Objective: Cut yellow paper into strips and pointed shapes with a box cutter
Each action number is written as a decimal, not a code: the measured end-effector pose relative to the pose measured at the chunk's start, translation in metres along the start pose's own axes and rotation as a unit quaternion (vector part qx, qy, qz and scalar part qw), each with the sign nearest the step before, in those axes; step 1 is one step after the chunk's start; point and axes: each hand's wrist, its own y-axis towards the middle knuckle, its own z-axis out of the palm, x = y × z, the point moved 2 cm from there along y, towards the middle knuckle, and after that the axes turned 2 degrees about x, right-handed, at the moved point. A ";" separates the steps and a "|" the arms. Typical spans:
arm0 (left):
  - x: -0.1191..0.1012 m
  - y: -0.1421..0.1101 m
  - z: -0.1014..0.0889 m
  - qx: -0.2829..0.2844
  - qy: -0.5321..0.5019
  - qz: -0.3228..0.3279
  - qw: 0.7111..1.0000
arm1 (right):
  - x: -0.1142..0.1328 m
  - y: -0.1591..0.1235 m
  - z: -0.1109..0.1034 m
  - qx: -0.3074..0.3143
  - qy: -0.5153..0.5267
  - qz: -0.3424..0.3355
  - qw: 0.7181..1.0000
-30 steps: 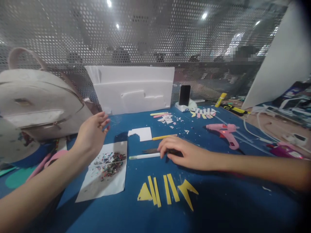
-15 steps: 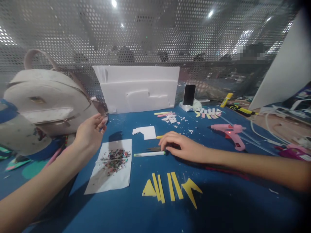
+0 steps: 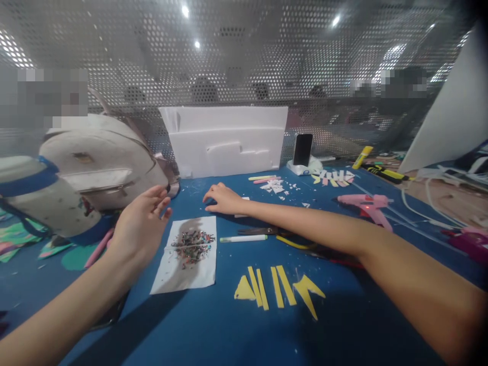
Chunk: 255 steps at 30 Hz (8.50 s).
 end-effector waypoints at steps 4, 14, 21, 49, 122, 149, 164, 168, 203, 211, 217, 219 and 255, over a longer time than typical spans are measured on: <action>-0.007 0.003 -0.013 -0.030 0.010 -0.013 0.999 | -0.005 0.009 0.008 0.008 0.024 0.002 1.000; 0.003 0.028 -0.020 -0.027 0.037 -0.026 0.999 | -0.041 0.008 -0.037 -0.043 0.182 0.022 0.982; 0.017 0.045 -0.007 0.047 0.102 -0.028 0.993 | -0.042 0.008 -0.089 -0.181 0.271 0.032 0.945; 0.044 0.080 0.102 0.429 0.256 -0.069 0.863 | -0.006 -0.040 -0.150 -0.229 0.336 -0.032 0.913; 0.030 0.064 0.107 0.341 0.297 0.163 0.877 | -0.032 -0.058 -0.124 -0.091 0.429 0.003 0.899; 0.018 0.053 0.109 0.336 -0.013 -0.022 0.941 | -0.039 -0.054 -0.114 -0.081 0.451 0.064 0.887; 0.018 0.083 0.088 0.287 0.035 -0.016 0.957 | -0.051 -0.072 -0.128 0.090 0.351 0.058 0.930; 0.015 0.087 0.085 0.273 0.036 -0.012 0.961 | -0.050 -0.074 -0.129 0.131 0.341 0.040 0.930; 0.027 0.116 0.060 0.179 -0.024 -0.084 0.980 | -0.144 -0.110 -0.184 -0.524 0.609 0.073 0.591; 0.030 0.122 0.051 0.143 0.024 -0.031 0.989 | -0.142 -0.127 -0.199 -0.576 0.632 0.079 0.513; 0.041 0.112 0.068 0.171 0.151 0.082 0.970 | -0.108 -0.119 -0.206 -0.516 0.631 0.052 0.577; 0.048 0.111 0.082 0.197 0.208 0.107 0.952 | -0.091 -0.113 -0.207 -0.451 0.597 0.041 0.662; 0.022 0.098 0.136 0.313 0.430 0.300 0.792 | -0.042 -0.072 -0.149 -0.075 0.232 0.066 0.968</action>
